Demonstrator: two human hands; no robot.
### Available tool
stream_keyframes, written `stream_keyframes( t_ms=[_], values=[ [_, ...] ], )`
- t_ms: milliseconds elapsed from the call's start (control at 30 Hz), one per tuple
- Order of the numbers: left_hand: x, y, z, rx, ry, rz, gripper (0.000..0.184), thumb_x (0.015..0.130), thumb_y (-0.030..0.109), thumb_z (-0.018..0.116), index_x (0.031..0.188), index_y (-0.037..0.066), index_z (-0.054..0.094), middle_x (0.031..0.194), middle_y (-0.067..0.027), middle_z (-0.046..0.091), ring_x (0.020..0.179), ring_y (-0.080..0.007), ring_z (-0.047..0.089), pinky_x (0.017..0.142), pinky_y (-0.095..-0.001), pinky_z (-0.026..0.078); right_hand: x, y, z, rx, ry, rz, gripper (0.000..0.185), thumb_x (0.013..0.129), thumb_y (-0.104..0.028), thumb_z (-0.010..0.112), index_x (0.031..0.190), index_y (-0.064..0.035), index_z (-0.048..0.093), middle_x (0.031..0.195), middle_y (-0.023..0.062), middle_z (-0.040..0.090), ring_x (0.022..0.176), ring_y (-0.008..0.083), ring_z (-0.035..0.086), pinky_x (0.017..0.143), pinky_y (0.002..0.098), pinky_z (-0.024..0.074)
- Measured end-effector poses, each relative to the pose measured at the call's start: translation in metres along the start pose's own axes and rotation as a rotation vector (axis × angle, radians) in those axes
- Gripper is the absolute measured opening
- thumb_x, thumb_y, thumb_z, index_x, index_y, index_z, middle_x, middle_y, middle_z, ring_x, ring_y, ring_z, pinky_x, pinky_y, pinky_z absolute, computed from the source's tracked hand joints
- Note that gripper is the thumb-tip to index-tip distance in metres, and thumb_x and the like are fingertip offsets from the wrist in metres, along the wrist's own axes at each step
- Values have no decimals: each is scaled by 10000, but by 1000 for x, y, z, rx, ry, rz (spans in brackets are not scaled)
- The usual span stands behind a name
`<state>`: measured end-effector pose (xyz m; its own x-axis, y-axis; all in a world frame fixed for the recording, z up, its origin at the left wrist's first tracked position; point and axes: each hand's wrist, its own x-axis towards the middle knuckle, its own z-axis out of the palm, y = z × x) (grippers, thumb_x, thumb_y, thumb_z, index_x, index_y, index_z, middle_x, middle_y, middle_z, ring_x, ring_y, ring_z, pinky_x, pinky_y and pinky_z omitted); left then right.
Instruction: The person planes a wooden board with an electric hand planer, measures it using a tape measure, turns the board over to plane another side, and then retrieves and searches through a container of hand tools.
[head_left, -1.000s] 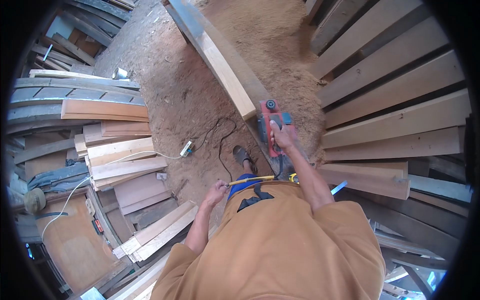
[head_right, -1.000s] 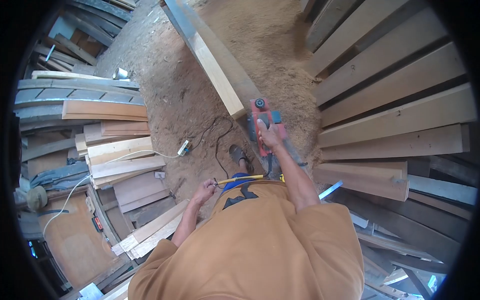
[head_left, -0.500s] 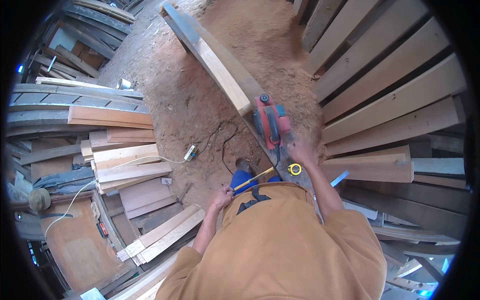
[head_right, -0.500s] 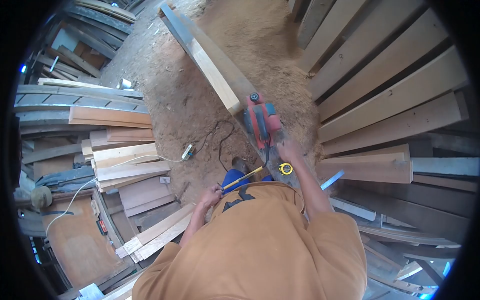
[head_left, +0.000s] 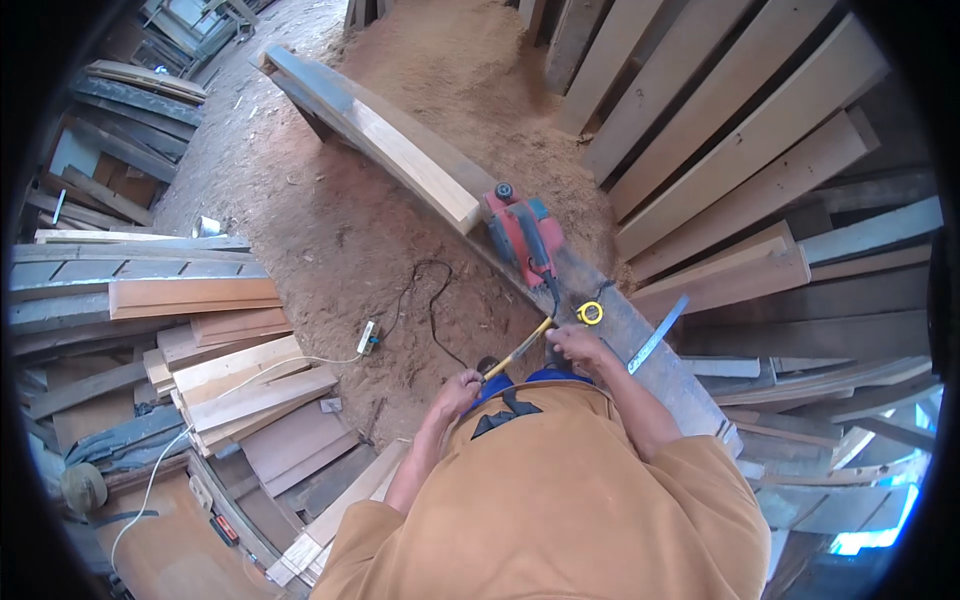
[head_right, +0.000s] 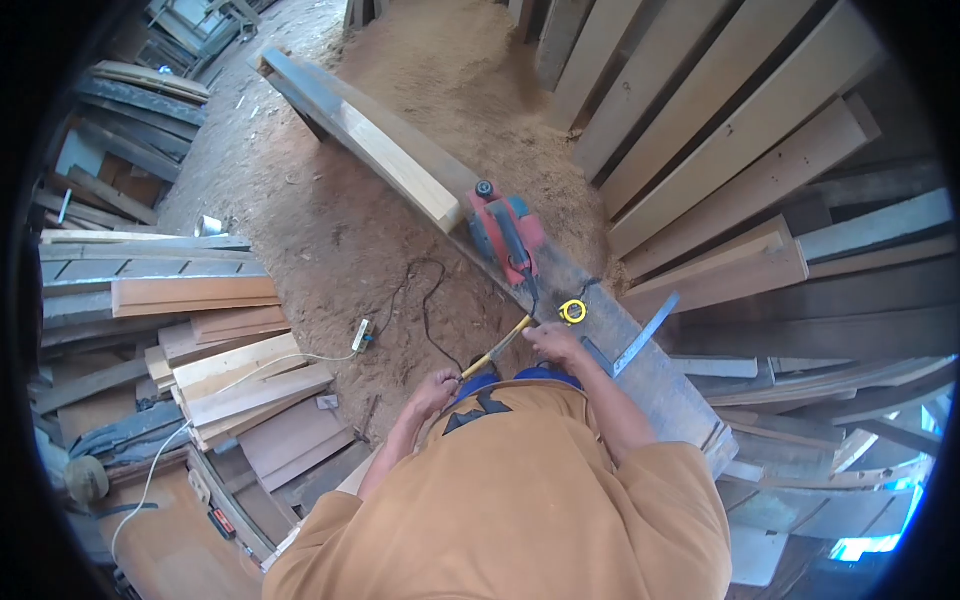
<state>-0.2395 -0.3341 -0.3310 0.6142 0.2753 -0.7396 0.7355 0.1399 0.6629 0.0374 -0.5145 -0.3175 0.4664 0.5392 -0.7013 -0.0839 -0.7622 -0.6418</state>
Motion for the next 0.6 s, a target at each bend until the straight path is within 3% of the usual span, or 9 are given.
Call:
stream_keyframes(
  t_ms=[33, 167, 267, 467, 600],
  values=[
    [1, 0, 0, -56, -23, 12, 199, 915, 148, 539, 1020, 48, 675, 782, 5, 611, 711, -114, 531, 646, -299, 427, -6, 2, 14, 158, -114, 0, 434, 935, -423, 674, 1039, -1, 691, 738, 84, 640, 680, 211, 623, 650, 376, 517],
    [-13, 31, -6, 84, -97, 13, 208, 908, 139, 534, 1033, 53, 677, 776, 9, 608, 711, -108, 530, 647, -290, 418, 2, 4, 74, 496, -10, 94, 353, 957, -325, 666, 795, -12, 662, 664, 71, 610, 507, 123, 520, 468, 308, 396],
    [-13, 32, -10, 152, -139, 36, 213, 911, 140, 535, 1049, 62, 677, 775, 8, 609, 713, -110, 534, 642, -289, 415, 15, 7, 87, 444, 98, 120, 356, 956, -333, 676, 803, -12, 675, 656, 35, 606, 552, 121, 534, 483, 288, 421],
    [-5, 32, -14, 197, -110, 68, 168, 956, 158, 546, 1036, 73, 666, 782, 5, 616, 711, -113, 530, 646, -295, 417, 14, 8, 92, 426, 345, 25, 354, 955, -308, 658, 766, -8, 670, 624, 40, 594, 513, 125, 524, 455, 299, 391],
    [-6, 31, -12, 241, -93, 45, 144, 969, 169, 558, 1003, 69, 657, 775, 6, 611, 709, -113, 520, 648, -300, 414, 2, 4, 89, 457, 274, 64, 339, 968, -300, 617, 798, -11, 667, 654, 41, 602, 528, 126, 530, 463, 310, 398]
  ],
)
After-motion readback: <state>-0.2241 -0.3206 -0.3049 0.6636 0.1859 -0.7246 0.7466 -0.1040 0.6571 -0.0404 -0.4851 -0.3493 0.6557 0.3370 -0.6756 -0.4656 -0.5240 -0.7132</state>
